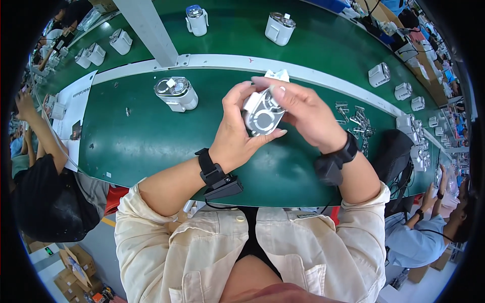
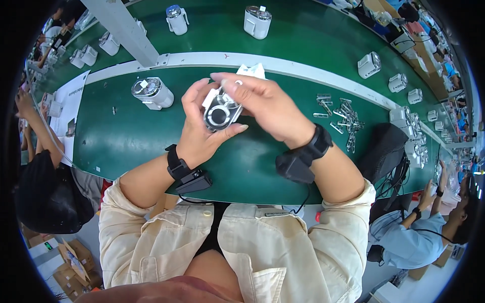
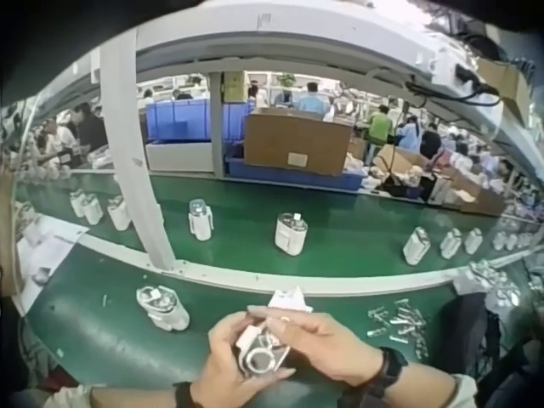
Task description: The person picks up a white and silver device, peels a protective film off the top, and wipes the surface with a cloth. They repeat this process for several more devices on the assembly line, one at a time.
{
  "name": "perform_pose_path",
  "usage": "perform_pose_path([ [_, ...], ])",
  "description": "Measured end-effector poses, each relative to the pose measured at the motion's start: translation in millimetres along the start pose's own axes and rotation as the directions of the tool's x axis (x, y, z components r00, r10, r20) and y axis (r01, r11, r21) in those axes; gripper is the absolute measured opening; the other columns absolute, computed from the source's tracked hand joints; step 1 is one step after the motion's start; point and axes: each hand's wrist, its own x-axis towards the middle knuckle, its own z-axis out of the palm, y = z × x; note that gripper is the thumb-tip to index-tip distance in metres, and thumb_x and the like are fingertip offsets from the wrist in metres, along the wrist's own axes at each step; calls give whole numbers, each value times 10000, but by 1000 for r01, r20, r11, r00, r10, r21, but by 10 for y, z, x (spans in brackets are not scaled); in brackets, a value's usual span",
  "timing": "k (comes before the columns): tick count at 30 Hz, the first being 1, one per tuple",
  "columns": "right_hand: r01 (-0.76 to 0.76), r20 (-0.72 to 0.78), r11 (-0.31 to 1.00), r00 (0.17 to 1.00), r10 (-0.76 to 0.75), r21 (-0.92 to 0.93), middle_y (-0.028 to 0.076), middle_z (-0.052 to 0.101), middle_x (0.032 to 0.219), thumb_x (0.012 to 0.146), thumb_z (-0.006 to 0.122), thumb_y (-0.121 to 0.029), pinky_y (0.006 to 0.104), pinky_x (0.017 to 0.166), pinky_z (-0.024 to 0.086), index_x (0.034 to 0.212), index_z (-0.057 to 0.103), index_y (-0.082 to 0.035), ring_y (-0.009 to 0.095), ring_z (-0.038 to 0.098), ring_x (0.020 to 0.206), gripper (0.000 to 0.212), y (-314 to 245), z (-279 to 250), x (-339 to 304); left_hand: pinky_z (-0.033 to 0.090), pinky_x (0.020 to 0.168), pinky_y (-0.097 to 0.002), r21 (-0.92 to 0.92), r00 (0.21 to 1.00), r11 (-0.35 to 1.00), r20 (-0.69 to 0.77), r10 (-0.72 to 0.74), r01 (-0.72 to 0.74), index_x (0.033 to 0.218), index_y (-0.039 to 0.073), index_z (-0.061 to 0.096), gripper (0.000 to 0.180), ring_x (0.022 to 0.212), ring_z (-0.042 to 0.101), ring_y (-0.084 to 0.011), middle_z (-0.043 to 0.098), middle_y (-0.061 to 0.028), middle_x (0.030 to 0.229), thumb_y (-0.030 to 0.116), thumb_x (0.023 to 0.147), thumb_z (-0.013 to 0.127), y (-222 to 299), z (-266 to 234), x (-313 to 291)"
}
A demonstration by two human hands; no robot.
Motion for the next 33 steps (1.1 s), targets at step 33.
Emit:
perform_pose_path([
  [33,85,335,974,942,-10,-209,77,632,1172,734,751,22,299,897,496,1245,573,7,164,612,1022,542,-447,-552,407,384,1035,-395,-344,971,908,94,-221,240,1443,-21,196,979,1277,420,-306,339,-220,1404,237,740,826,179,-111,72],
])
